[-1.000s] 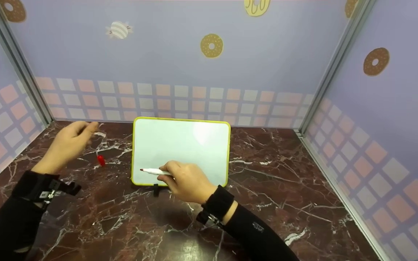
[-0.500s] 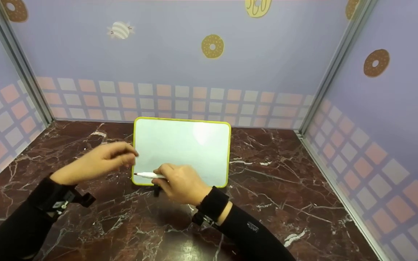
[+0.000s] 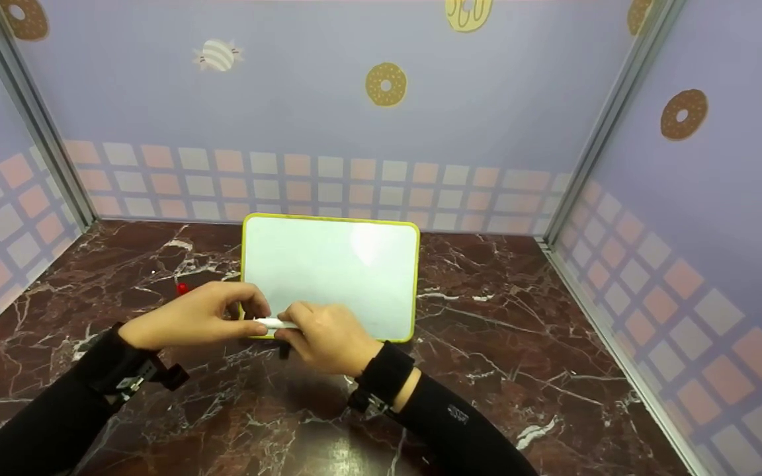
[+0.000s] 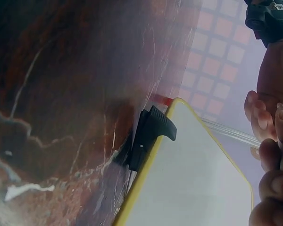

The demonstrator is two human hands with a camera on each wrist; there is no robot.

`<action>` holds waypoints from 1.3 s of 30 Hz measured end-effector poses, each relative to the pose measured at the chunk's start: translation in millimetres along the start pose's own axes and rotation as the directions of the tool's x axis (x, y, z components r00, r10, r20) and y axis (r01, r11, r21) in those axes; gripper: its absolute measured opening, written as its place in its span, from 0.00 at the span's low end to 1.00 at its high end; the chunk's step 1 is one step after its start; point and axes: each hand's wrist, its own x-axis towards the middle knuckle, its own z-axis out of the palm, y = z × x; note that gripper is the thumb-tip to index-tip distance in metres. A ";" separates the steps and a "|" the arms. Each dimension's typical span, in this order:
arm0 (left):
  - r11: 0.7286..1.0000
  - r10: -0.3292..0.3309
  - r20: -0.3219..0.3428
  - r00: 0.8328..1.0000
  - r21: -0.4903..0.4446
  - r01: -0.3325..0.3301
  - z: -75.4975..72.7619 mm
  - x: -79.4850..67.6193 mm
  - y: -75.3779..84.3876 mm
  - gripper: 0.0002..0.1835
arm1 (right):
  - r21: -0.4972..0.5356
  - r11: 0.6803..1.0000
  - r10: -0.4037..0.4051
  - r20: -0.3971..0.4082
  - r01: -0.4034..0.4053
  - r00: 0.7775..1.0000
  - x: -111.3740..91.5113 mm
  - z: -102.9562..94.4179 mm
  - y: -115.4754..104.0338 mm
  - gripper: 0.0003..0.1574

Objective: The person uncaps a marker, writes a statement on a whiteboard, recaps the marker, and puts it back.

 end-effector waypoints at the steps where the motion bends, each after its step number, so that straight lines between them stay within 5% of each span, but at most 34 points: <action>1: 1.000 0.004 -0.004 1.000 0.001 -0.004 0.8 0.5 -0.8 0.08 | 0.000 1.000 -0.001 -0.001 0.001 1.000 0.0 0.0 -0.1 0.15; 17: 0.999 0.031 -0.035 0.999 -0.008 -0.032 0.8 1.2 -0.4 0.06 | 0.034 0.999 0.001 0.006 -0.001 1.000 2.7 -11.9 3.3 0.18; 26: 0.998 0.005 -0.074 0.997 -0.062 -0.009 -3.7 -1.0 -5.5 0.06 | 0.185 0.974 0.137 -0.014 -0.133 0.990 3.2 -30.2 8.7 0.18; 30: 0.997 -0.018 -0.093 0.995 -0.080 0.010 -2.7 -1.2 -7.8 0.06 | 0.335 0.911 0.256 -0.004 -0.240 0.967 3.1 -34.0 7.6 0.15; 35: 0.996 -0.020 -0.126 0.992 -0.086 0.009 -0.4 0.4 -7.2 0.06 | 0.512 0.770 0.420 0.044 -0.381 0.907 3.3 -38.0 4.1 0.12; 39: 0.994 0.002 -0.156 0.988 -0.105 -0.018 3.2 2.3 -6.4 0.07 | 0.619 0.664 0.485 0.070 -0.419 0.872 1.1 -38.2 4.2 0.13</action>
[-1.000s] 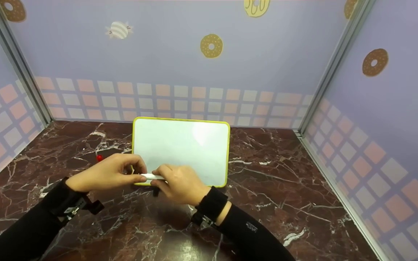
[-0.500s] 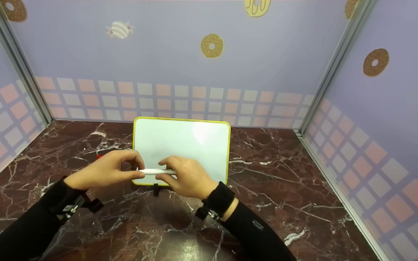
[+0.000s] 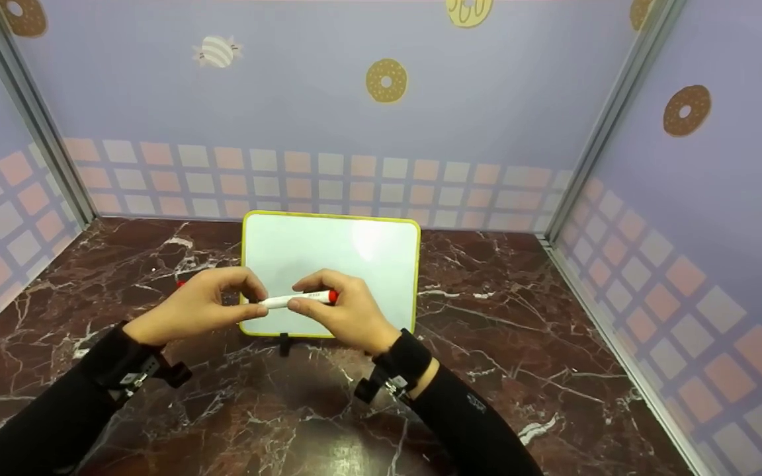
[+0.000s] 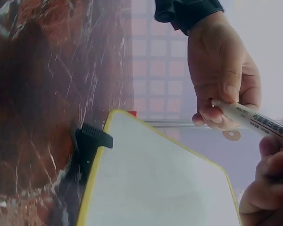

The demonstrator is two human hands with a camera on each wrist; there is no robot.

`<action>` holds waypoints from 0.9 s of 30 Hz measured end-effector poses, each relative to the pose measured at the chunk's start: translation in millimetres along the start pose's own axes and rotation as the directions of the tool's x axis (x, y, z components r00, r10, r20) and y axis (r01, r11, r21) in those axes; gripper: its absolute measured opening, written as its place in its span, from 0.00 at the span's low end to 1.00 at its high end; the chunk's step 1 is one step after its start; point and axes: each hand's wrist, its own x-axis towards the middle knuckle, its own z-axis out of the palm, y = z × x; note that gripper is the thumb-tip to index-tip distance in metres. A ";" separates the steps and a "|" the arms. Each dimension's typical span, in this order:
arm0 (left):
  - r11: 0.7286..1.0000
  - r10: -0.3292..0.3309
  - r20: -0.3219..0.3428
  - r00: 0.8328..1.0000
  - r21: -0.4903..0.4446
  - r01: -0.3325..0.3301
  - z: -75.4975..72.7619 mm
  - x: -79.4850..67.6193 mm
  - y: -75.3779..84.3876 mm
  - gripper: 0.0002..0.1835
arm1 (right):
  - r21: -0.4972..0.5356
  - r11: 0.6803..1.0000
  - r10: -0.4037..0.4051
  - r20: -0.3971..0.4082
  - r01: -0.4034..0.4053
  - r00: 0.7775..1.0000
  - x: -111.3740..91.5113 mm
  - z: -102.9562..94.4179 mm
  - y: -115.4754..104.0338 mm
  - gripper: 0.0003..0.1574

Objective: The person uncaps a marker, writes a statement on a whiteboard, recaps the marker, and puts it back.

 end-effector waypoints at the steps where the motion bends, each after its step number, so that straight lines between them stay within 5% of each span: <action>1: 1.000 0.009 -0.006 1.000 -0.006 -0.009 0.9 0.2 0.0 0.07 | 0.030 1.000 0.008 0.000 -0.008 1.000 -0.2 -0.1 0.6 0.13; 13: 0.997 0.064 -0.051 0.997 -0.050 -0.066 14.7 3.6 -2.0 0.07 | 0.198 0.980 -0.035 0.009 0.032 0.999 0.7 5.1 10.9 0.11; 27: 0.997 0.053 -0.058 0.997 -0.060 -0.056 22.9 4.4 -4.2 0.07 | 0.209 0.978 -0.023 0.001 0.023 1.000 1.9 8.1 12.8 0.08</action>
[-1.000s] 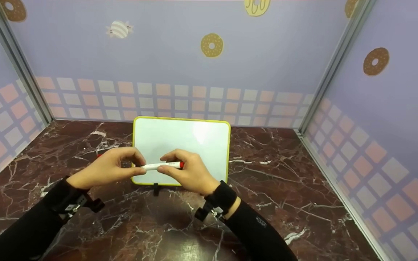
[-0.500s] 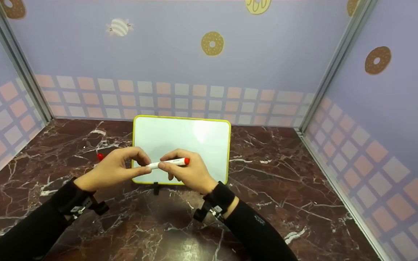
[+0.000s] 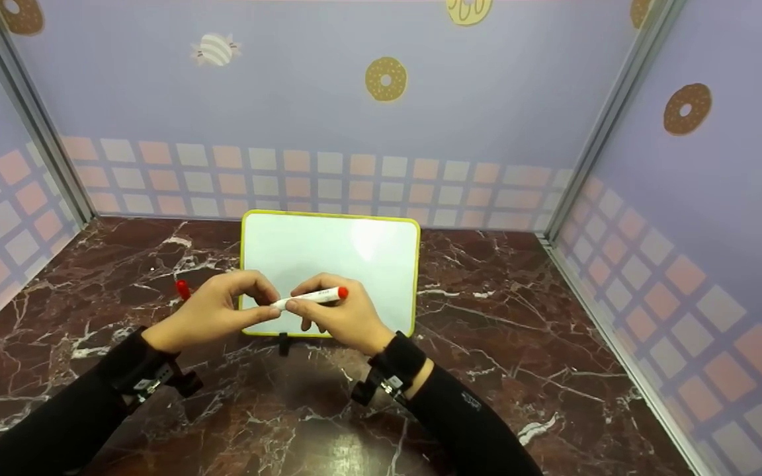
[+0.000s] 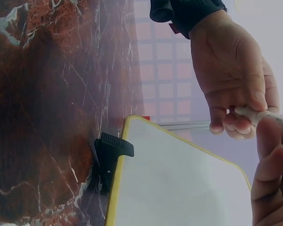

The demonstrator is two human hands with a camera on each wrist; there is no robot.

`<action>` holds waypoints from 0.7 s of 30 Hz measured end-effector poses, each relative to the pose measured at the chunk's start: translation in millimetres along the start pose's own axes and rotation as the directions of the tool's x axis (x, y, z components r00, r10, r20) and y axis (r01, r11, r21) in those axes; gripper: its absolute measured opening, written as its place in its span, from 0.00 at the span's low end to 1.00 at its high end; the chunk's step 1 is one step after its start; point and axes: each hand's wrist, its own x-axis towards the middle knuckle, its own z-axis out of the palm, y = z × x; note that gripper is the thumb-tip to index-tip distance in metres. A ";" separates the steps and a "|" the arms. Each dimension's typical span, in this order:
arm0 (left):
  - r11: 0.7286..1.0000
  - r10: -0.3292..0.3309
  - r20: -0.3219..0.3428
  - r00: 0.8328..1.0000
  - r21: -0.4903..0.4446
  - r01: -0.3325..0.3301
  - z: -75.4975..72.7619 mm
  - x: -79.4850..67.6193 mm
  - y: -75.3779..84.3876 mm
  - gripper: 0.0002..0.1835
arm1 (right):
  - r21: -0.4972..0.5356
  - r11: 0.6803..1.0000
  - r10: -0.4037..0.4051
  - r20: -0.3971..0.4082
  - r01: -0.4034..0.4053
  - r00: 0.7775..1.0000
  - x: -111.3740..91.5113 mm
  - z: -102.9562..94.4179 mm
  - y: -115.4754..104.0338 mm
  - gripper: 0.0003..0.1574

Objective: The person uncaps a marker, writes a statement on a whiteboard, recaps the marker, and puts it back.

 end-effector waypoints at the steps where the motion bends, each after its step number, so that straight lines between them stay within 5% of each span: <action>1: 1.000 0.003 0.000 1.000 -0.002 -0.003 0.5 0.1 0.0 0.07 | 0.001 1.000 0.001 0.000 -0.001 1.000 -0.1 0.0 0.1 0.08; 21: 1.000 -0.012 -0.025 1.000 -0.013 0.011 8.1 -0.5 -0.9 0.06 | 0.004 1.000 0.025 0.000 -0.025 1.000 -0.4 -0.1 -0.3 0.09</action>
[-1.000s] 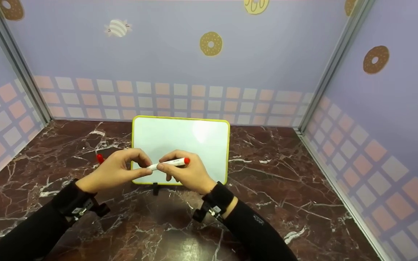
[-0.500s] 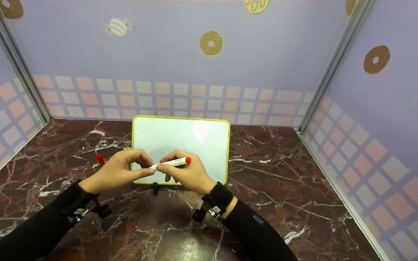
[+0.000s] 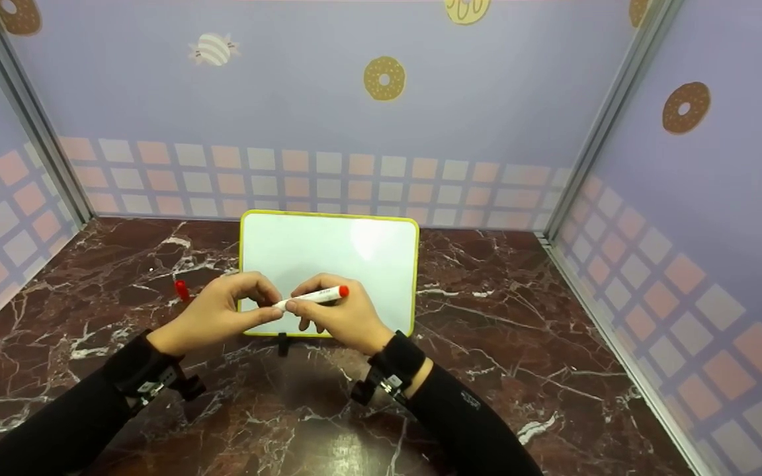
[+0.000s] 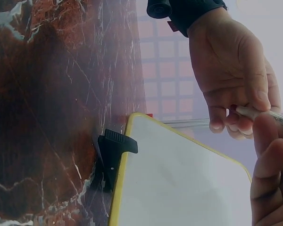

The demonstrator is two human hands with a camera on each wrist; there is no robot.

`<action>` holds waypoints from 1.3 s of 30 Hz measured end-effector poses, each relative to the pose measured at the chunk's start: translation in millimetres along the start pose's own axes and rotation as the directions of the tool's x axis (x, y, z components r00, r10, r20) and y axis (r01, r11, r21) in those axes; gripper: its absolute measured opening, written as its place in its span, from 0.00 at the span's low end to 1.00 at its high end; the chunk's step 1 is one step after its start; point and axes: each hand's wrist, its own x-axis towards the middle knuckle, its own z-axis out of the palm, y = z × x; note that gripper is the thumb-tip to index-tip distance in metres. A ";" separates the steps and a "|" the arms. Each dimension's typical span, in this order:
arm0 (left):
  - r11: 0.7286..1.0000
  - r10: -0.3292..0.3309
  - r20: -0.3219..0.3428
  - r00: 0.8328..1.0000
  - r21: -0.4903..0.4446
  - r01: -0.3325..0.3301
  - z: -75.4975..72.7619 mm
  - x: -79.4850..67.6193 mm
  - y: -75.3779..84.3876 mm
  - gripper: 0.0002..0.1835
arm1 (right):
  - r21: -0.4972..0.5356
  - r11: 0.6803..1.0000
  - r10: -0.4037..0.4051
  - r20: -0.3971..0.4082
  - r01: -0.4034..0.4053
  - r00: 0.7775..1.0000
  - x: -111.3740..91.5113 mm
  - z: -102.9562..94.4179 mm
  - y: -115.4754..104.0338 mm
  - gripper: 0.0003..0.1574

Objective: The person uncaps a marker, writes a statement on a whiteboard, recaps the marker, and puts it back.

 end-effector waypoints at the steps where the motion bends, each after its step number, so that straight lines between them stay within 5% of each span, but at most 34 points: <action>1: 1.000 -0.004 0.003 1.000 0.002 0.004 0.2 0.1 0.1 0.06 | -0.002 1.000 -0.001 0.001 0.001 1.000 -0.1 -0.1 -0.2 0.08; 21: 1.000 -0.023 -0.003 1.000 -0.011 0.023 1.4 1.4 -5.2 0.06 | -0.014 1.000 0.015 -0.054 -0.015 0.998 0.7 -4.1 2.1 0.07; 30: 1.000 -0.015 -0.122 0.992 0.025 0.018 -4.5 4.6 -16.6 0.06 | 0.003 0.999 0.041 -0.097 -0.041 0.994 2.7 -7.8 4.9 0.09; 34: 0.996 -0.069 -0.238 0.969 0.045 0.082 -8.7 4.5 -20.6 0.06 | -0.005 0.998 0.058 -0.111 -0.059 0.992 2.8 -9.9 7.0 0.09; 39: 0.985 -0.112 -0.426 0.898 0.073 0.157 -13.2 4.7 -28.2 0.10 | -0.008 0.997 0.077 -0.117 -0.079 0.990 3.3 -11.8 9.4 0.10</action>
